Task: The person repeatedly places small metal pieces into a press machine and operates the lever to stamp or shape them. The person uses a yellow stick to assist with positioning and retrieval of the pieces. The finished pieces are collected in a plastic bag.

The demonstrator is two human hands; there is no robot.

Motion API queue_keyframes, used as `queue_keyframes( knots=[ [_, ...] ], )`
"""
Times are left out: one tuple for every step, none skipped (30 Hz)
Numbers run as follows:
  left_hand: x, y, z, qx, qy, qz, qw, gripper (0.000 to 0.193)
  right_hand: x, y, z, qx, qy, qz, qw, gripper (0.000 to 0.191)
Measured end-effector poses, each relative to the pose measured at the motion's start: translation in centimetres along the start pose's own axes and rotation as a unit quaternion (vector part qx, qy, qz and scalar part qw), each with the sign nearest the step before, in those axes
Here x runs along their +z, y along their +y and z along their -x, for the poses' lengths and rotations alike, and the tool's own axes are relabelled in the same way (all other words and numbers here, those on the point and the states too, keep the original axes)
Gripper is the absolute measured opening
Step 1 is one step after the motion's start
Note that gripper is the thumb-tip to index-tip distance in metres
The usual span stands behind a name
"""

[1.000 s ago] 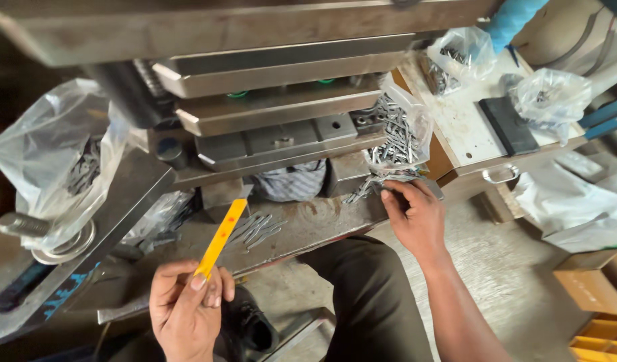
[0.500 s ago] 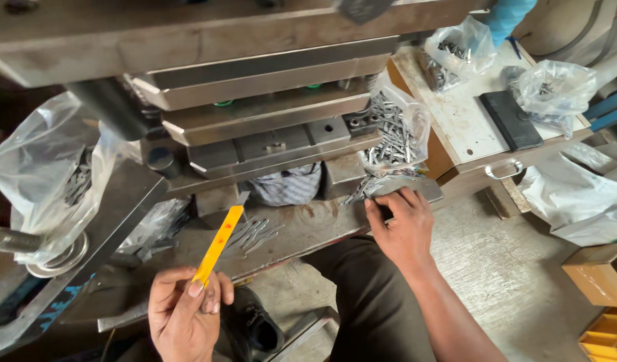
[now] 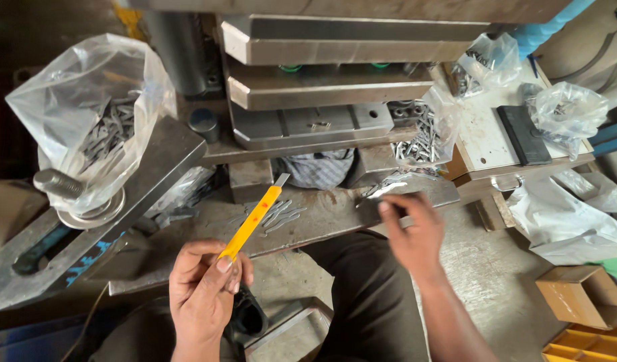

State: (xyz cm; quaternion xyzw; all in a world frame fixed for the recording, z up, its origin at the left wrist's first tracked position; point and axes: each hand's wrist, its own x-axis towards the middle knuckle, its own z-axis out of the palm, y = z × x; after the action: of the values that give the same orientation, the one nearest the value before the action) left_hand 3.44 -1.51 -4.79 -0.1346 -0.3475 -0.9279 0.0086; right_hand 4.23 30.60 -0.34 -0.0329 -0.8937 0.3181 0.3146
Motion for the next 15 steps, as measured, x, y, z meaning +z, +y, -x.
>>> queue_keyframes(
  knots=[
    [0.0, 0.0, 0.0, 0.0, -0.002, -0.003, 1.0, 0.014, -0.4, 0.6, -0.1, 0.009, 0.006, -0.008, 1.0, 0.013],
    [0.0, 0.0, 0.0, -0.001, 0.001, -0.005, 1.0, 0.014, -0.8, 1.2, -0.3, 0.017, 0.013, -0.018, 1.0, 0.013],
    [0.1, 0.0, 0.0, -0.003, 0.004, -0.007, 1.0, 0.014, -1.0, 1.6, -0.2, 0.026, 0.021, -0.026, 0.999, 0.013],
    [0.2, 0.0, 0.0, -0.006, 0.006, -0.009, 1.0, 0.013, -1.1, 1.8, -0.1, 0.014, 0.006, -0.017, 1.0, 0.014],
    [0.3, 0.1, 0.0, -0.007, 0.006, -0.009, 1.0, 0.014, -1.2, 1.8, -0.2, 0.002, -0.008, -0.008, 1.0, 0.015],
    [0.4, 0.1, 0.0, -0.008, 0.005, -0.009, 1.0, 0.014, -1.2, 1.7, -0.1, -0.01, -0.021, 0.0, 1.0, 0.016],
    [0.5, 0.1, 0.0, -0.008, 0.004, -0.009, 1.0, 0.014, -1.1, 1.5, -0.2, -0.031, -0.033, 0.013, 0.999, 0.017],
    [0.6, 0.1, -0.1, -0.006, 0.002, -0.011, 1.0, 0.014, -1.0, 1.2, -0.4, -0.053, -0.046, 0.027, 0.997, 0.018],
    [0.7, 0.2, -0.1, -0.005, 0.001, -0.012, 1.0, 0.015, -0.9, 0.8, -0.6, -0.074, -0.06, 0.04, 0.995, 0.018],
    [0.7, 0.2, -0.2, -0.003, -0.001, -0.014, 1.0, 0.015, -0.8, 0.4, -0.9, -0.06, -0.07, 0.038, 0.995, 0.018],
    [0.7, 0.2, -0.2, -0.004, 0.0, -0.016, 1.0, 0.015, -0.7, 0.1, -1.2, -0.046, -0.08, 0.035, 0.995, 0.019],
    [0.7, 0.2, -0.3, -0.005, 0.001, -0.018, 1.0, 0.015, -0.6, -0.2, -1.6, -0.032, -0.091, 0.032, 0.995, 0.019],
    [0.7, 0.2, -0.3, -0.006, 0.004, -0.02, 1.0, 0.015, -0.6, -0.5, -2.0, -0.027, -0.108, 0.046, 0.993, 0.019],
    [0.7, 0.2, -0.3, -0.007, 0.003, -0.019, 1.0, 0.015, -0.6, -0.7, -2.3, -0.023, -0.125, 0.06, 0.99, 0.019],
    [0.7, 0.2, -0.3, -0.006, 0.002, -0.018, 1.0, 0.015, -0.6, -0.9, -2.7, -0.02, -0.142, 0.075, 0.987, 0.019]
  ],
)
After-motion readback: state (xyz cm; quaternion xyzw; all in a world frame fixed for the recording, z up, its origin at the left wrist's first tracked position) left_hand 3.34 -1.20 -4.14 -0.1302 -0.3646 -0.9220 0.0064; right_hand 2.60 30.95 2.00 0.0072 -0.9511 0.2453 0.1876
